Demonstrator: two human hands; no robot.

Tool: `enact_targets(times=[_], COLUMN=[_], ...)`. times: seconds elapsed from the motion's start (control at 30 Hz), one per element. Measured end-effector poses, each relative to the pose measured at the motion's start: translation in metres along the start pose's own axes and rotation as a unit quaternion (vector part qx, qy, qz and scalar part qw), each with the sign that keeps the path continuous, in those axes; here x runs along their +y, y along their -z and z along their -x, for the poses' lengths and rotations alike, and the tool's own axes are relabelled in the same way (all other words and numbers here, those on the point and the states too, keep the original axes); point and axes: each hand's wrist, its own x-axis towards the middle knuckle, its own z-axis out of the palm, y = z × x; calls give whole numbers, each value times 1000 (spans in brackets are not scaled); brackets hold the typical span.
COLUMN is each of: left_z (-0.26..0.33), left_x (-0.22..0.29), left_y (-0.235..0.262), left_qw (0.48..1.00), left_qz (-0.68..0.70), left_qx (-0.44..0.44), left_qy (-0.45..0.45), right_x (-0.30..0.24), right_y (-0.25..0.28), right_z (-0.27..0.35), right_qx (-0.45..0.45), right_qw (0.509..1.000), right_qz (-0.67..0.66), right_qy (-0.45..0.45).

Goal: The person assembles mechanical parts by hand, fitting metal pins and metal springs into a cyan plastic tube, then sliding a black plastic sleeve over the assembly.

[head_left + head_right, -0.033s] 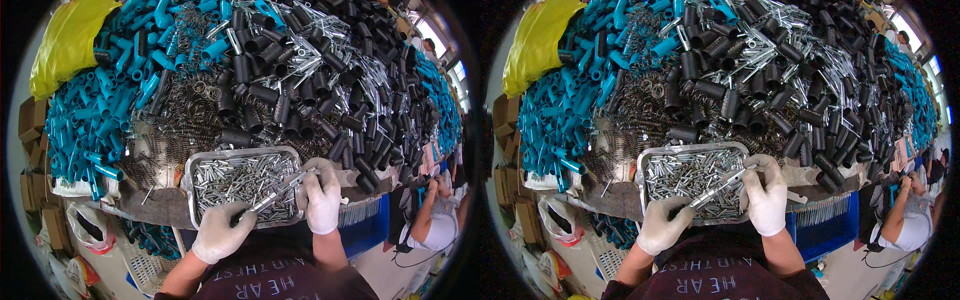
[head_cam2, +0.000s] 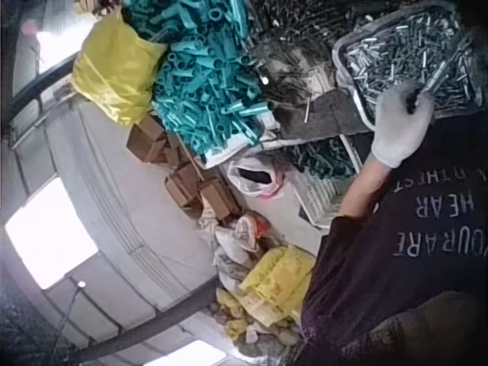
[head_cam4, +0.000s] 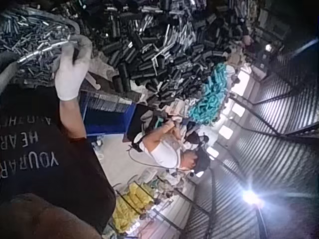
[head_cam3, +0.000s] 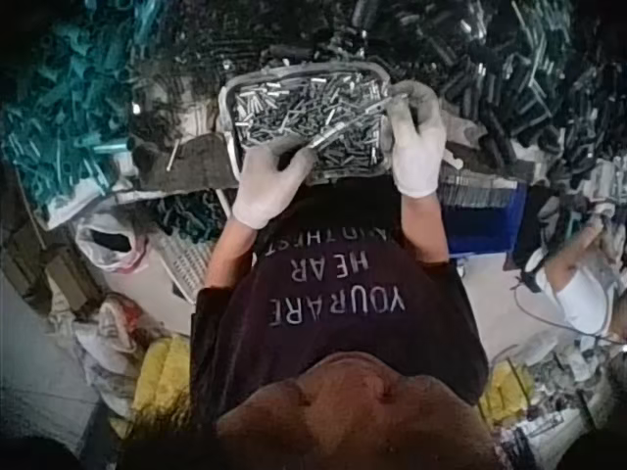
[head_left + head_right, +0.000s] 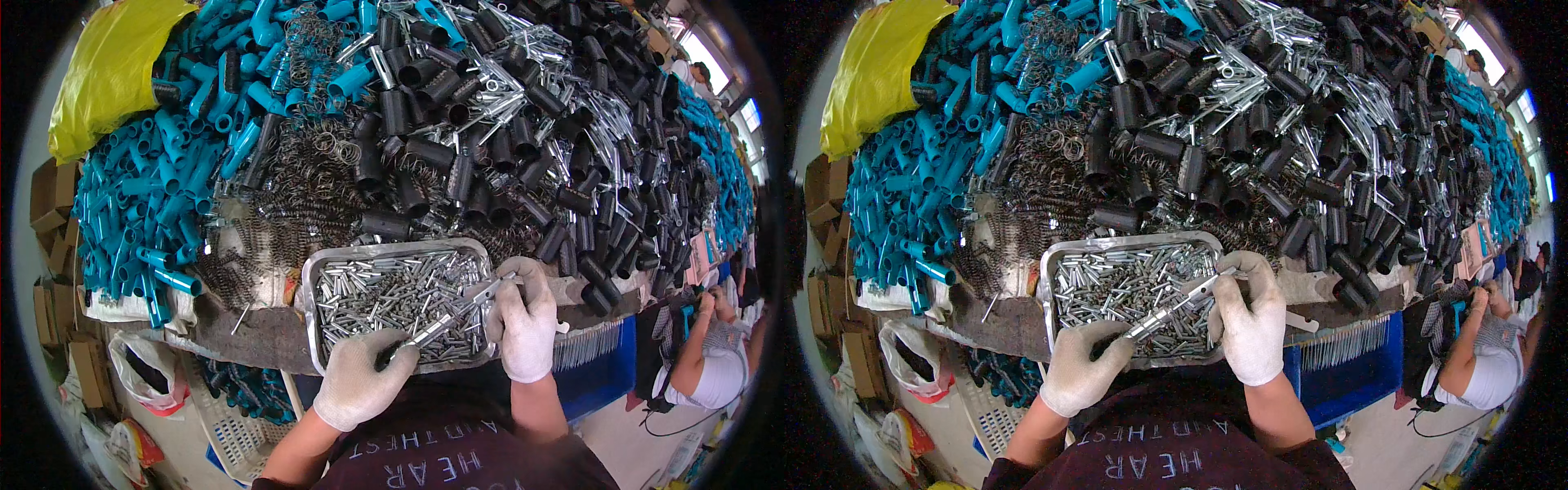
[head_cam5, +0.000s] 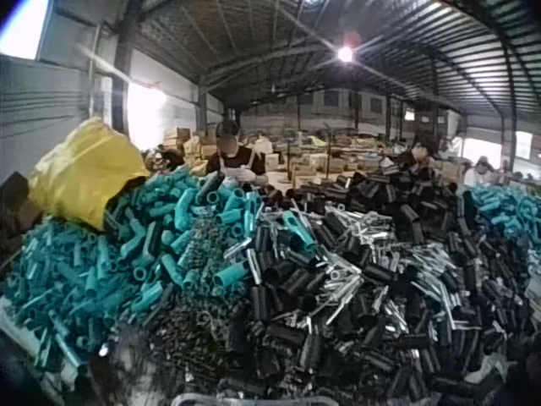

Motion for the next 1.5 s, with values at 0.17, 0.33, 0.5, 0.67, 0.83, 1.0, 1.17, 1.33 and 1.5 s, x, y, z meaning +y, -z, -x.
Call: enact_targets(times=[0.17,0.33,0.5,0.67,0.83,1.0,1.17,1.33,1.5], left_z=[-2,-2,-3,-4,-6,-4,-12,-21,-25], left_x=[-1,4,7,14,13,3,-25,-53,-79], left_y=[-1,0,2,13,20,33,34,26,16], left_qw=[1000,985,995,998,991,994,999,999,995], left_qz=[12,135,61,17,43,38,34,30,53], left_qx=[-20,-50,-51,-58,-118,-86,-27,-37,-68], left_qy=[19,92,58,24,52,47,-15,-7,-60], right_x=[2,11,8,10,10,8,-15,-46,-72], right_y=[-6,-9,-9,-7,-7,-9,14,-22,-119], right_z=[4,12,14,14,17,3,17,13,-17], right_qx=[-30,-42,-91,-88,-91,44,-134,-248,-337], right_qw=[999,999,996,996,995,997,944,858,783], right_qz=[-10,3,3,-1,48,48,195,350,418], right_qy=[-24,19,-18,-28,-18,50,229,282,315])
